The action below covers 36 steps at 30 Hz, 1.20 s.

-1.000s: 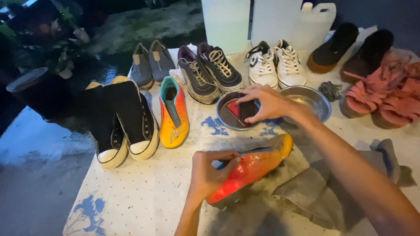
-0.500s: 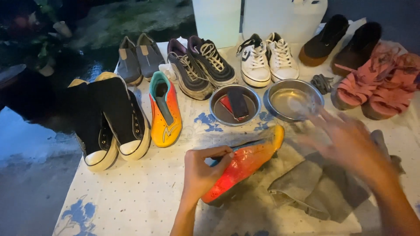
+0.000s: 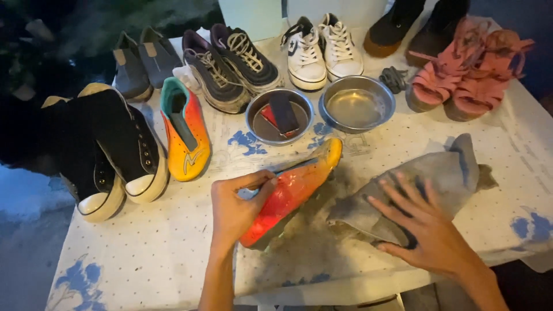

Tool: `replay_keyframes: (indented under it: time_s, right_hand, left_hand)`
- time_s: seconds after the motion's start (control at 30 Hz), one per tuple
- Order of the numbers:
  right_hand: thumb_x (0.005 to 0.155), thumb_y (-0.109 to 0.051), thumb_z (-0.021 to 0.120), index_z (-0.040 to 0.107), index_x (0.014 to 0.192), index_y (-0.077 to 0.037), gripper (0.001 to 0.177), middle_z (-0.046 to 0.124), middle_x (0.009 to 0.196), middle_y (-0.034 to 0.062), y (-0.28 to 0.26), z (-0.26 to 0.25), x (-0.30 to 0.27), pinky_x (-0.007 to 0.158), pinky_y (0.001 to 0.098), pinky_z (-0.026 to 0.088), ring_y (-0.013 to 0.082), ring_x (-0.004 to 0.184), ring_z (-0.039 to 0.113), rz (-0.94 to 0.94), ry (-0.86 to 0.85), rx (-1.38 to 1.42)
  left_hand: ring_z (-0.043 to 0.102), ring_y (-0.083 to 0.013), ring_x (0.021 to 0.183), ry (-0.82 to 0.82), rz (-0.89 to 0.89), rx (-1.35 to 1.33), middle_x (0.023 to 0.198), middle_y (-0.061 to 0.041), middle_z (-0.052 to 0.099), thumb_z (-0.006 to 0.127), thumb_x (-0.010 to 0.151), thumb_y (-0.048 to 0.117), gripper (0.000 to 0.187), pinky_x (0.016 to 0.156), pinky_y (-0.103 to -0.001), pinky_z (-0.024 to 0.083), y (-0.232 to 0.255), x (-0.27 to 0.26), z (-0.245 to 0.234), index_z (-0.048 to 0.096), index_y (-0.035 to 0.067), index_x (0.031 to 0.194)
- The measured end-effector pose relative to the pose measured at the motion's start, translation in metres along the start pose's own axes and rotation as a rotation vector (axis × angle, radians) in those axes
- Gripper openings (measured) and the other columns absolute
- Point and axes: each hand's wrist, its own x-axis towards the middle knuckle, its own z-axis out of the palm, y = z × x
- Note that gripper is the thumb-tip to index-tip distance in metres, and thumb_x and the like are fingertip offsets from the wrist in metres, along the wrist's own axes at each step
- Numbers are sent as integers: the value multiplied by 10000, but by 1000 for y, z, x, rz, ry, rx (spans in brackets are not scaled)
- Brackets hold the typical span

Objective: Cleaning a colorful athletic shoe using a sponge, cleaning solution, and a cloth on a workspace table.

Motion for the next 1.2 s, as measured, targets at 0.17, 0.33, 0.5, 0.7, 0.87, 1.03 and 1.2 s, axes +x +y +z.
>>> replay_keyframes:
  time_s: [0.17,0.33,0.5,0.7,0.87,1.03,1.2]
  right_hand:
    - [908,-400,627,528,1475,-245,596,527,1523,27,-3,20,-2,1242,634,250,365,1501,396,-4,101,5]
    - [975,-270,546,514,1493,-206,523,695,1379,46,-23,4,9,992,472,546,256,1246,635,222,186,-170]
    - [1053,-109,440,721,1193,40,348,741,1244,133,-50,-35,52,951,263,481,178,1114,671,837,466,913]
    - [732,32,656,621,1423,-171,721,665,1419,-16,-80,-3,67,818,460,411,217,1096,607,-352,-250,456]
    - [892,-249,710,641,1298,-135,428,633,1422,96,-36,-13,13,1081,440,446,260,1286,600,214,4,688]
    - [954,-261,757,640,1419,-46,526,731,761,146,31,11,-25,1033,471,436,337,649,680,818,220,-76]
    - [1033,-172,619,674,1080,-110,95,667,1116,289,25,2,-7,704,454,589,358,666,711,936,108,202]
  left_hand:
    - [812,-110,866,2,-2,9,903,-11,857,767,820,175,146,812,-250,609,0,0,4,868,119,909]
    - [808,-120,919,7,-84,34,922,-11,861,777,817,214,168,864,-274,599,-1,1,3,873,135,929]
    - [810,-118,885,21,-101,-5,911,-17,859,777,804,197,169,852,-277,623,0,2,3,872,128,926]
    - [795,-111,821,65,-97,-35,876,-21,854,778,790,210,168,827,-268,625,-2,0,-1,872,111,888]
    - [795,-99,859,85,-68,-42,879,-22,849,788,800,210,154,857,-263,614,-8,1,1,865,101,877]
    - [803,-118,859,70,-44,-24,910,-35,848,794,803,227,181,855,-279,638,-8,2,4,861,104,917]
    - [790,-125,903,86,-79,3,968,-33,846,817,794,261,235,799,-288,609,-13,1,6,855,112,971]
